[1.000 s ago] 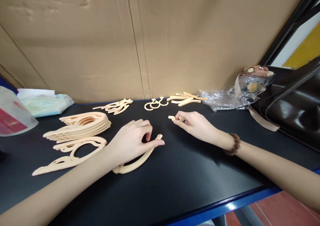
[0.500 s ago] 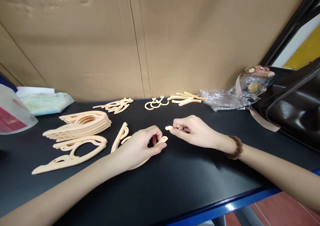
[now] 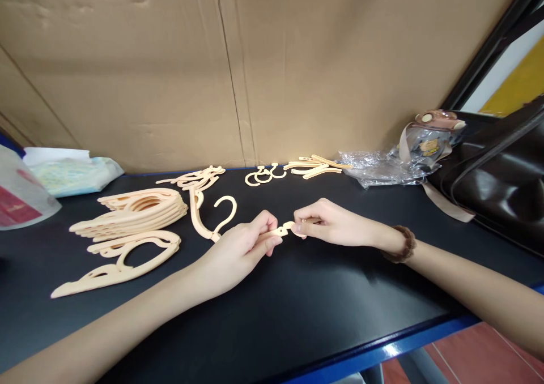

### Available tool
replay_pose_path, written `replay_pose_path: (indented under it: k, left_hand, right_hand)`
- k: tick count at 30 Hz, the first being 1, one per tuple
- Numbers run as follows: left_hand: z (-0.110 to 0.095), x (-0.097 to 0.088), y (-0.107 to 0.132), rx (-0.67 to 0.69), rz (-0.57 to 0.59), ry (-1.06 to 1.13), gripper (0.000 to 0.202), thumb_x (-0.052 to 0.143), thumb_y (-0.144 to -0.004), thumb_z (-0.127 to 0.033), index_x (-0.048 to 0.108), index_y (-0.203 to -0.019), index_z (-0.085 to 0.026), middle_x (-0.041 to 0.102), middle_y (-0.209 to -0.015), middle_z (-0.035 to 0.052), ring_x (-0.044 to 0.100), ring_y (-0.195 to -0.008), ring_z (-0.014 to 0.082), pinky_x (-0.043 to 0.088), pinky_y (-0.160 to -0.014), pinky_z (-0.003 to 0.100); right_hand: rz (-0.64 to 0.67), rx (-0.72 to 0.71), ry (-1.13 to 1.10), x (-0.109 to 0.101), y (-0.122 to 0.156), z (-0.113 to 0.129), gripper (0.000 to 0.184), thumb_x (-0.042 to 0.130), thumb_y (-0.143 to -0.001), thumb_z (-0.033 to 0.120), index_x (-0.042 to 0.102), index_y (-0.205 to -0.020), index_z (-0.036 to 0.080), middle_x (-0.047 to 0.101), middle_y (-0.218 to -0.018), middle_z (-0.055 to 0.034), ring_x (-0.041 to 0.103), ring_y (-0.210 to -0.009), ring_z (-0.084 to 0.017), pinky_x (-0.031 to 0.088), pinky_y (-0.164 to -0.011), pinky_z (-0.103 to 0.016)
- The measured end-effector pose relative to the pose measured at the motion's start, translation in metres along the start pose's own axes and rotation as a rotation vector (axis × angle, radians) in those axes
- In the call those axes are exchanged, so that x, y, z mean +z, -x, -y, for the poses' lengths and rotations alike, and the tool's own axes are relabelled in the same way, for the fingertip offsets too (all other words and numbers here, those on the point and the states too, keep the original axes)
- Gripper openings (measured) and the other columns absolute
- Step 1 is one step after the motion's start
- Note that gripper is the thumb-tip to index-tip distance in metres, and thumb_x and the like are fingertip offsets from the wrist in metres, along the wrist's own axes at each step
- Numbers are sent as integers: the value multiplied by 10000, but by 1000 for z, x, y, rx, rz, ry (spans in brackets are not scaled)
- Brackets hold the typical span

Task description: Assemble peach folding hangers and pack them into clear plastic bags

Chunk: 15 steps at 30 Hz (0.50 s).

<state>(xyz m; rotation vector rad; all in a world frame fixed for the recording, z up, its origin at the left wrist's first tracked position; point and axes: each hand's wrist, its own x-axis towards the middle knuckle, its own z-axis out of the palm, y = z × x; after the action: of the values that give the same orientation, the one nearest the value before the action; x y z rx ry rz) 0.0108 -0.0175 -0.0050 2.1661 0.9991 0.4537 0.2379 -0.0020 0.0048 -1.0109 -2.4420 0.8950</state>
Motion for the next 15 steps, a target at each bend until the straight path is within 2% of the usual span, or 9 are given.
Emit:
replay_pose_path:
  k: [4,12,15]
  left_hand:
    - [2,0,0,-1,4,41,176,354,-959,-392,358,-867,-242,496,-713,-59,465,-656,123,367,-618,249]
    - [-1,1,1,4,49,31,222,375,-948,-428,351,-836,-238,327,-581,-94,323,-546,106,273,-527,231]
    - [-3,0,1,4,74,-9,221,371,-948,-426,349,-836,-236,340,-569,-98,331,-537,105,279,-531,231]
  right_hand:
    - [58,6,-87,-3,0,0,339,449,-938,371,499,-676,163,347,-586,59,269,-537,-79,220,-501,-230]
    - [276,-52,-203,-10,1,0,389,433,-952,435,537,-711,149,392,-626,49,325,-575,-78,258,-546,-228]
    - [330,-20,-260,-11,1,1,410,429,-951,464,525,-706,150,403,-633,46,334,-573,-75,269,-547,-226]
